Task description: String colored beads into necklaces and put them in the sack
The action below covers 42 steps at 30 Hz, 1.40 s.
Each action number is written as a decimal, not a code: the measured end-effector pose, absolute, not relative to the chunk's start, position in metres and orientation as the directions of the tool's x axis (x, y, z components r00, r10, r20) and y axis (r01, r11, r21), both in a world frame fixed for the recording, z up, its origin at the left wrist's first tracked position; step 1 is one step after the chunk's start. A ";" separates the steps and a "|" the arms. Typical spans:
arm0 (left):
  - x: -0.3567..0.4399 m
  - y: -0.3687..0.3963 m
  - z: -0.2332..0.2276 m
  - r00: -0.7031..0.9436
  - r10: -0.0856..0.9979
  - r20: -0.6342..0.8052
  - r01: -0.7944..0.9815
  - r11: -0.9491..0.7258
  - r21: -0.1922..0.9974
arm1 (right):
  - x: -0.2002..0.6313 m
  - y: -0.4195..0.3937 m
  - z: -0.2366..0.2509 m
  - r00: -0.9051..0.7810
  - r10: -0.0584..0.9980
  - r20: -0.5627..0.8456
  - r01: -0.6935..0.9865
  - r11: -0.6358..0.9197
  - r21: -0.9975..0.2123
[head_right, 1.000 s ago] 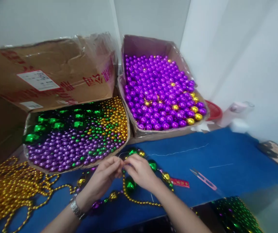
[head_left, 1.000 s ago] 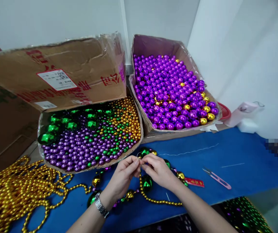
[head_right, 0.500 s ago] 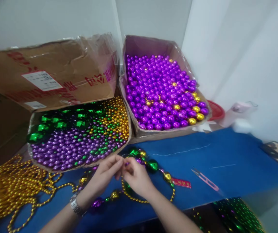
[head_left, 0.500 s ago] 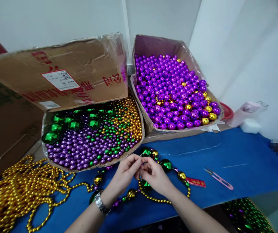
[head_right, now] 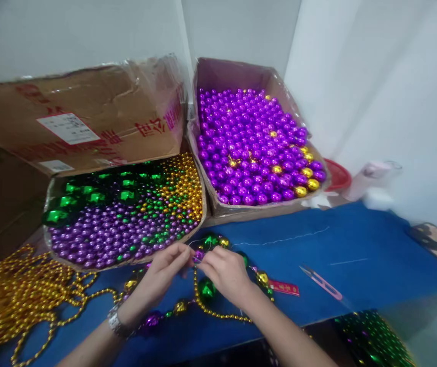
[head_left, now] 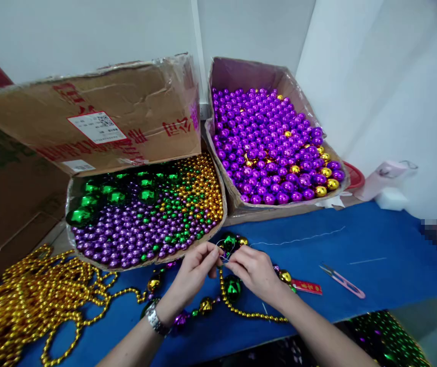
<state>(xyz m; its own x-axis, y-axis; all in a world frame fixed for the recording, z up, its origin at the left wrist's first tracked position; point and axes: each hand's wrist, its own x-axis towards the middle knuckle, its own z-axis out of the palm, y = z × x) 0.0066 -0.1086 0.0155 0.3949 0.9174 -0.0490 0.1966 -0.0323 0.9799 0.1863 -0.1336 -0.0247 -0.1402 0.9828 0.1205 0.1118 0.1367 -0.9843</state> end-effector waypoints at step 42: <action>0.022 -0.117 0.025 0.420 0.877 0.232 0.159 -0.323 0.933 | 0.204 -0.145 0.001 -0.246 0.963 0.109 0.205 0.162 -0.965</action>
<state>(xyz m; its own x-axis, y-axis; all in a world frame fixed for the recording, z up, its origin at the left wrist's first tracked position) 0.0224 -0.1171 0.0250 0.4205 0.8772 0.2317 0.1594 -0.3228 0.9329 0.2041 -0.1446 0.0006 -0.2455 0.9632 0.1092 0.2055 0.1618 -0.9652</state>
